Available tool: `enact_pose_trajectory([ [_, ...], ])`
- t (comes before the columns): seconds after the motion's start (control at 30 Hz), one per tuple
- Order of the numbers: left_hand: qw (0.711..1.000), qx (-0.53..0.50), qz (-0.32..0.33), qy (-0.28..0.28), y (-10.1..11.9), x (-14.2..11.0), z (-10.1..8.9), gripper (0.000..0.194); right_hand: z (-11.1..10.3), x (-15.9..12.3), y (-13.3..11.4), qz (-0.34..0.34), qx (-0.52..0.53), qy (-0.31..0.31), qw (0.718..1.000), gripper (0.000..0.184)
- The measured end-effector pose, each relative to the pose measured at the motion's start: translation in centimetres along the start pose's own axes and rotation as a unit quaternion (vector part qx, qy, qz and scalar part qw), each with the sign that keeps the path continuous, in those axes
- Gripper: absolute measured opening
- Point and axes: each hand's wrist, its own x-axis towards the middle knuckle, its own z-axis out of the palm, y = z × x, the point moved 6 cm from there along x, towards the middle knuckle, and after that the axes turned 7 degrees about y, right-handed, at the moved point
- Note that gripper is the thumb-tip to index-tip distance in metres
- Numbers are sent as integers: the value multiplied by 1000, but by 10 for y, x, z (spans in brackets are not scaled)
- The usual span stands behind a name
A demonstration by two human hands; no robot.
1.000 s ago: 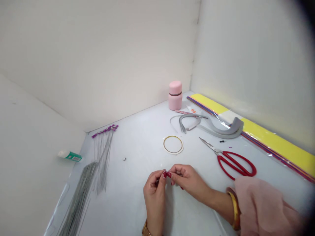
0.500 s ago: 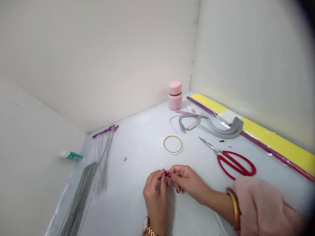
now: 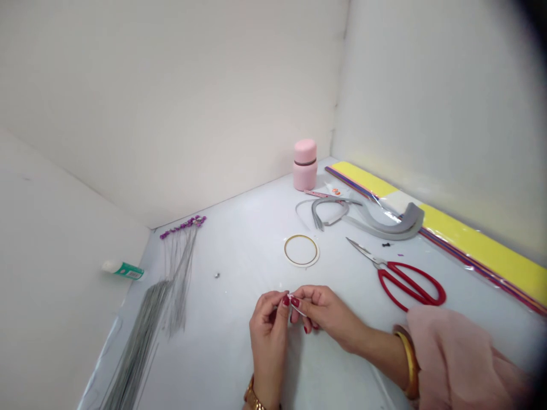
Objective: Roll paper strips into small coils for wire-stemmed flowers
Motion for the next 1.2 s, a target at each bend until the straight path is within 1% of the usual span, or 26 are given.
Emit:
enact_pose_trajectory([
  [0.1,1000,-5,2,-6,2,3,0,13,-2,2,4,3,-6,4,1000,30],
  [0.23,1000,-13,-22,-14,0,4,0,11,-2,1,5,6,-12,-2,1000,30],
  [0.33,999,-16,-49,-2,-4,3,-2,13,0,0,4,7,-16,-5,1000,28],
  [0.53,994,-16,-101,30,-17,-2,-4,18,0,0,2,19,-34,15,999,23],
  [0.63,994,-13,-103,44,-20,-4,-4,18,1,-1,3,20,-25,7,999,21],
  [0.8,994,-3,-95,55,-20,-5,-3,18,2,1,5,16,-11,-8,1000,23],
  [0.9,995,11,-77,57,-17,-5,-2,18,2,1,4,14,-13,-13,1000,25],
  [0.97,997,27,-54,58,-13,-5,-3,17,2,1,3,15,-12,-12,1000,26],
  [1.1,997,59,26,45,0,-3,-7,12,0,0,1,16,7,-10,1000,26],
  [1.2,990,93,101,18,8,-3,-6,14,-2,0,0,11,26,-7,1000,24],
])
